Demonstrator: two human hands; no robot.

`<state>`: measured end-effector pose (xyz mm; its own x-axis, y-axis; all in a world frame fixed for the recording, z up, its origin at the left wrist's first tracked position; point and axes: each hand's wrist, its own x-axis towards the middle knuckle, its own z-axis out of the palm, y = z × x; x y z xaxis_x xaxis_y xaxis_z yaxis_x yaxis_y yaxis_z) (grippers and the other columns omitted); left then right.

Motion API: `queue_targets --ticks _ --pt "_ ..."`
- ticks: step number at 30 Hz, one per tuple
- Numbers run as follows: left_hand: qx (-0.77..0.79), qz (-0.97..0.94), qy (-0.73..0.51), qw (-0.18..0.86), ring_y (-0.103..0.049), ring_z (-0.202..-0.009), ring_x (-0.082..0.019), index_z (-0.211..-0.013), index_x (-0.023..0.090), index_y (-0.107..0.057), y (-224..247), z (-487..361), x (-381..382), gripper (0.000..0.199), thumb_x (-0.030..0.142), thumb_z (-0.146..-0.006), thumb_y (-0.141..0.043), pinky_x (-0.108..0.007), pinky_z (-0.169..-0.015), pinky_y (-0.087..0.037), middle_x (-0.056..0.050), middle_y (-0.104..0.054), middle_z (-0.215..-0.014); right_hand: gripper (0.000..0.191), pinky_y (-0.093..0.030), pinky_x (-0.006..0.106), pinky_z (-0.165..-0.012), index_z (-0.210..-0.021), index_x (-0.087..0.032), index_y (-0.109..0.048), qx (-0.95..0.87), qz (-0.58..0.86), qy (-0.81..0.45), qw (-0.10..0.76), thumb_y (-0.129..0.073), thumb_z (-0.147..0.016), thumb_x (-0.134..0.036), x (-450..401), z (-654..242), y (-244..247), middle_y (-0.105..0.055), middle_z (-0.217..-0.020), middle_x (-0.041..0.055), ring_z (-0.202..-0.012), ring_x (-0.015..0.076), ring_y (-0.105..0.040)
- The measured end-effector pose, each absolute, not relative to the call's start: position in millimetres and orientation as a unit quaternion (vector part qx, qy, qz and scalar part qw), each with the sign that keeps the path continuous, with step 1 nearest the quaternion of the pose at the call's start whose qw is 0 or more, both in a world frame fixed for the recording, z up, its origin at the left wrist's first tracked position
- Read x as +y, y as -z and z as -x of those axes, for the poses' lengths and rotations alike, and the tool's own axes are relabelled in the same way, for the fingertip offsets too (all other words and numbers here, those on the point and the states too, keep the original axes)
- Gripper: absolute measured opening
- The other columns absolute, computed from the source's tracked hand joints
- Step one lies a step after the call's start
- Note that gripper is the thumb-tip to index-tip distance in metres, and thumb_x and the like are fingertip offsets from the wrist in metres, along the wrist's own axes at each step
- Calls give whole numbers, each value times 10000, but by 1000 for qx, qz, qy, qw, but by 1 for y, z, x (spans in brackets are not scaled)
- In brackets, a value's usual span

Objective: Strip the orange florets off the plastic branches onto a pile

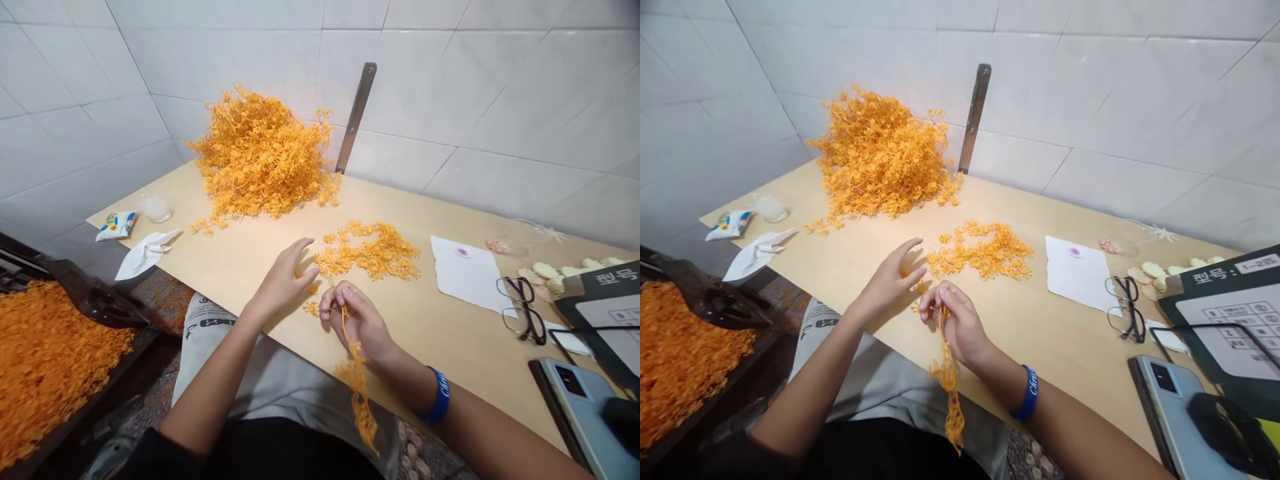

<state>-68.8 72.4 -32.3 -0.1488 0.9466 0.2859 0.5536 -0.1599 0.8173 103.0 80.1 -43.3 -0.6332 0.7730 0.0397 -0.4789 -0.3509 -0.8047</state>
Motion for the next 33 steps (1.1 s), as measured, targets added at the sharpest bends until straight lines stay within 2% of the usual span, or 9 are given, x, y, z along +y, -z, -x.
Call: queue_targets --ticks 3,7,10,13,15,21,26,30,33 --pt "635 -655 -370 178 -270 -1480 -266 -1438 245 -423 37 78 62 578 472 -916 -521 -465 -1216 -225 -103 -328 -1581 303 -403 260 -508 -682 -201 -487 -421 194 -777 426 -605 -860 -415 87 -106 46 -602 -694 21 -588 148 -544" --pt "641 -711 -230 176 -62 -1517 -364 -1538 294 -222 41 79 44 934 652 -776 -626 -598 -1202 -120 -107 -97 -1648 329 -386 260 -522 -663 -199 -492 -493 287 -658 491 -553 -907 -412 90 -109 50 -547 -630 -1 -544 125 -477" --pt "644 -736 -138 159 -2 -1505 -411 -1565 259 -121 47 63 57 982 618 -798 -619 -661 -1170 -56 -148 -42 -1644 341 -407 266 -588 -685 -192 -533 -590 305 -559 496 -481 -965 -380 80 -109 51 -528 -647 0 -586 121 -480" --pt "624 -757 -99 164 13 -1502 -413 -1571 207 -82 52 45 103 947 508 -844 -608 -646 -1170 -85 -178 -1 -1637 345 -413 266 -618 -706 -192 -544 -643 283 -530 474 -452 -982 -378 70 -107 51 -528 -666 3 -620 122 -494" --pt "615 -761 -121 168 18 -1501 -416 -1570 188 -103 52 36 140 1018 539 -793 -660 -621 -1181 -84 -182 11 -1637 342 -406 256 -591 -710 -193 -542 -632 309 -536 467 -458 -977 -391 70 -106 51 -525 -674 -1 -603 114 -479" --pt "573 -739 -280 218 -49 -1509 -395 -1534 192 -260 46 31 192 973 490 -734 -727 -600 -1191 -93 -155 -119 -1637 221 -329 186 -427 -834 -213 -530 -516 371 -592 496 -583 -889 -420 94 -107 58 -543 -784 -14 -537 73 -437" --pt "605 -611 -429 276 -344 -1442 -284 -1333 118 -546 29 52 134 525 432 -914 -503 -441 -1199 -229 -193 -403 -1522 173 -429 188 -439 -919 -228 -539 -511 379 -552 540 -582 -879 -390 106 -108 60 -544 -854 -11 -558 72 -484" --pt "531 -546 -464 453 -619 -1140 -250 -1253 147 -592 26 57 68 575 586 -914 -439 -396 -977 -488 -161 -634 -1265 179 -507 217 -518 -947 -222 -562 -524 391 -532 538 -589 -873 -382 108 -107 61 -551 -821 -14 -604 90 -535" --pt "516 -520 -441 518 -650 -986 -205 -1265 171 -565 34 50 43 580 550 -829 -620 -317 -829 -523 -122 -664 -1136 205 -524 228 -560 -967 -214 -583 -531 404 -527 526 -614 -853 -382 106 -106 59 -565 -792 -14 -628 99 -563"
